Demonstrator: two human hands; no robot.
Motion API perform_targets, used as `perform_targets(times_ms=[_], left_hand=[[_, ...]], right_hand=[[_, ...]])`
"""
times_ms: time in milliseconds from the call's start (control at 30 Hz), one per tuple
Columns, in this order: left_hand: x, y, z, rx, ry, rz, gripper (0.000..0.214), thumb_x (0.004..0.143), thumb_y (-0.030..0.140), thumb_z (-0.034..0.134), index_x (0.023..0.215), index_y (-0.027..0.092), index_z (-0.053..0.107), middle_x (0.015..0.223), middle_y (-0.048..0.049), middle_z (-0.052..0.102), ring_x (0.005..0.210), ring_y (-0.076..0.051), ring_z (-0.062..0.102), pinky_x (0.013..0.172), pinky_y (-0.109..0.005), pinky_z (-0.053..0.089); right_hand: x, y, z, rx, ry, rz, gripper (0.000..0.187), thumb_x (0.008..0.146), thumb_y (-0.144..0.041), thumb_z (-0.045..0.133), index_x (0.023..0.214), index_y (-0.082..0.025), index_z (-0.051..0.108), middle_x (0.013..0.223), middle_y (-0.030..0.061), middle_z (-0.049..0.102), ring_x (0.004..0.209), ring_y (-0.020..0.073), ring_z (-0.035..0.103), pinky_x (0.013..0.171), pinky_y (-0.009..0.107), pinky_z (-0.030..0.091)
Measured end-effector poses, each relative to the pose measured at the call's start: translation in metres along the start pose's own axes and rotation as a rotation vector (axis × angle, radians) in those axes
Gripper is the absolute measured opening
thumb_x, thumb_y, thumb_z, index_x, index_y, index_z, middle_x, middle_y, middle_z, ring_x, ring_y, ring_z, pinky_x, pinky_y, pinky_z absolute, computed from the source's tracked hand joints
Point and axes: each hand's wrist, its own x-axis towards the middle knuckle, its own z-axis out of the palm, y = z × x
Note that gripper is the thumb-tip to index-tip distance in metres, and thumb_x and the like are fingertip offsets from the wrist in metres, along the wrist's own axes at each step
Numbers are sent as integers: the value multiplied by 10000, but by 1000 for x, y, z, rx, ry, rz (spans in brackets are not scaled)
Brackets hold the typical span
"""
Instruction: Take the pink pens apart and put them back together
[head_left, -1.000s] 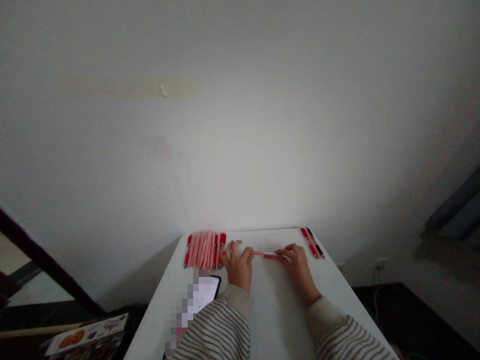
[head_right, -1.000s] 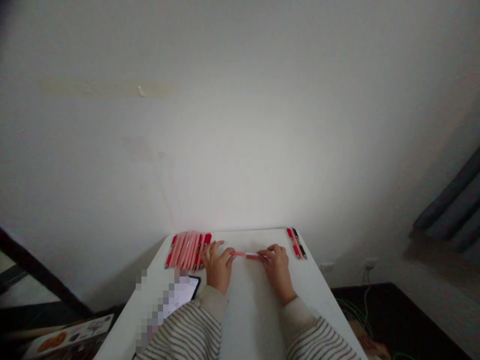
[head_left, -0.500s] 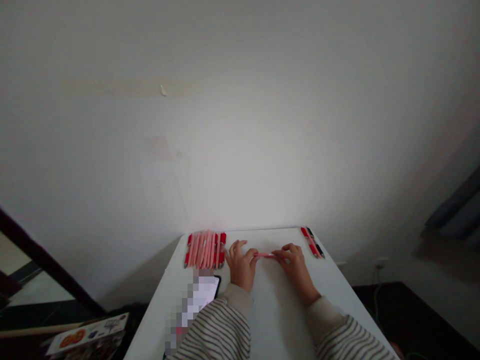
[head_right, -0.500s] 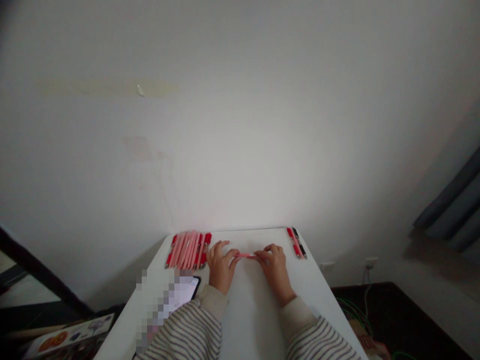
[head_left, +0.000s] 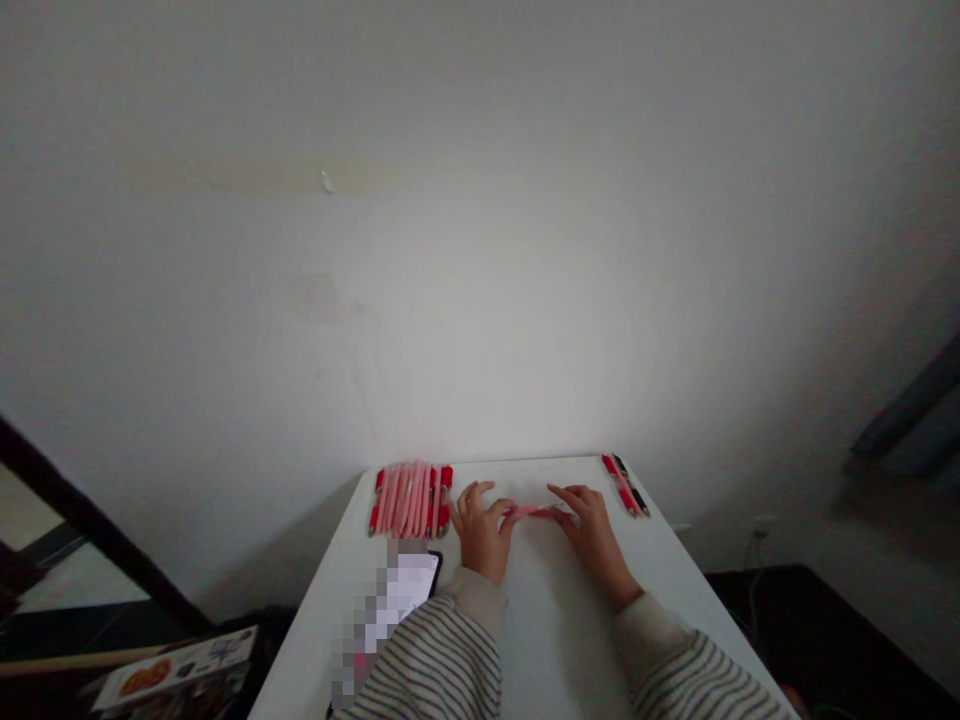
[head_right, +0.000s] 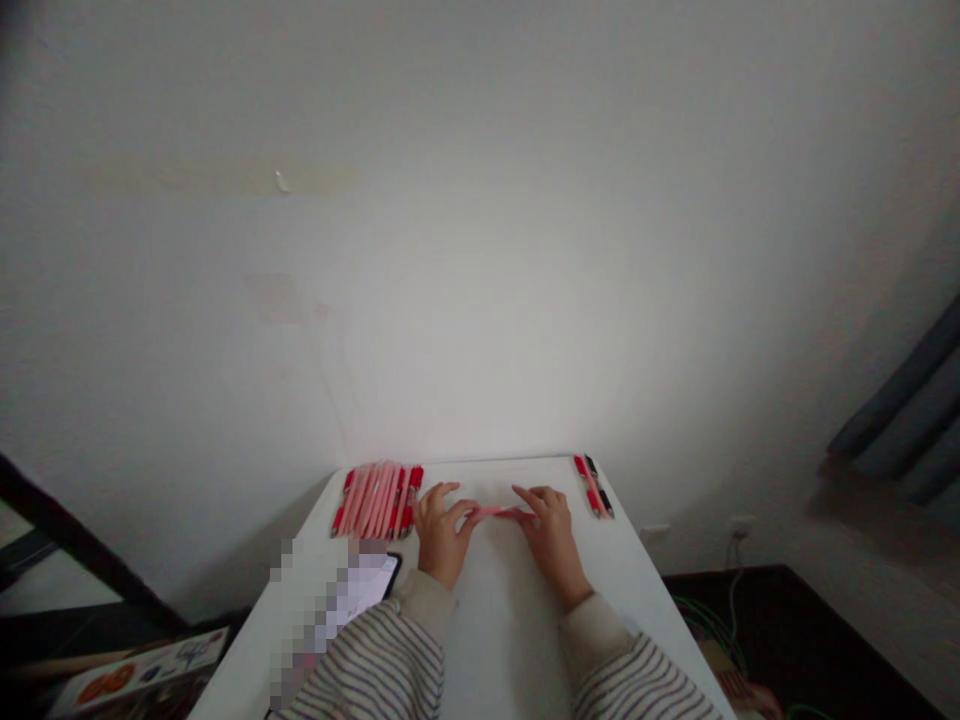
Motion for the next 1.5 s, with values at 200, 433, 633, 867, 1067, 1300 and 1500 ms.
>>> perform_targets(times_ms=[200,433,633,867,1067,1300,1500], left_hand=[[-1,-3,2,9,10,18,92,786,323,627,808,314,716,1158,-32,566,1187,-253,427,1066,-583,218],[0,-2,1,1,-4,19,77,778,301,638,802,306,711,1159,-28,567,1189,-251,423,1076,-577,202],[0,-2,2,-9,-12,12,69,775,298,644,795,303,709,1156,-28,571,1185,-248,427,1069,-576,216],[0,-2,2,15,-28,16,57,755,280,661,782,302,707,1154,-25,580,1191,-258,426,1058,-596,226],[0,-4,3,40,-18,14,72,745,291,673,802,308,713,1148,-24,584,1188,-269,421,1071,-602,199],[-1,-3,2,48,-24,15,84,773,331,641,797,322,721,1162,-22,581,1188,-276,411,1067,-609,195],[0,-1,-1,47,10,2,131,799,358,604,787,302,722,1142,-28,585,1180,-265,417,1085,-596,179]], right_hand=[[0,7,1,11,23,57,233,878,-379,517,895,-231,696,959,79,602,962,235,520,880,400,423],[1,2,0,45,4,81,233,868,-377,522,821,-235,701,931,73,606,926,227,532,865,387,419],[1,3,1,75,12,76,228,852,-379,543,799,-235,712,922,72,617,925,228,540,861,380,423],[1,3,1,68,-12,101,217,838,-350,550,801,-232,728,963,85,611,962,239,515,902,406,410],[1,2,-1,32,-21,103,197,823,-341,561,780,-264,737,1000,78,609,995,247,498,918,416,410],[0,3,0,-38,0,78,211,842,-354,546,827,-275,742,1002,82,612,996,252,493,903,424,414],[-1,6,0,-109,13,64,242,855,-344,534,1025,-323,704,1056,70,602,1013,251,482,900,421,417]])
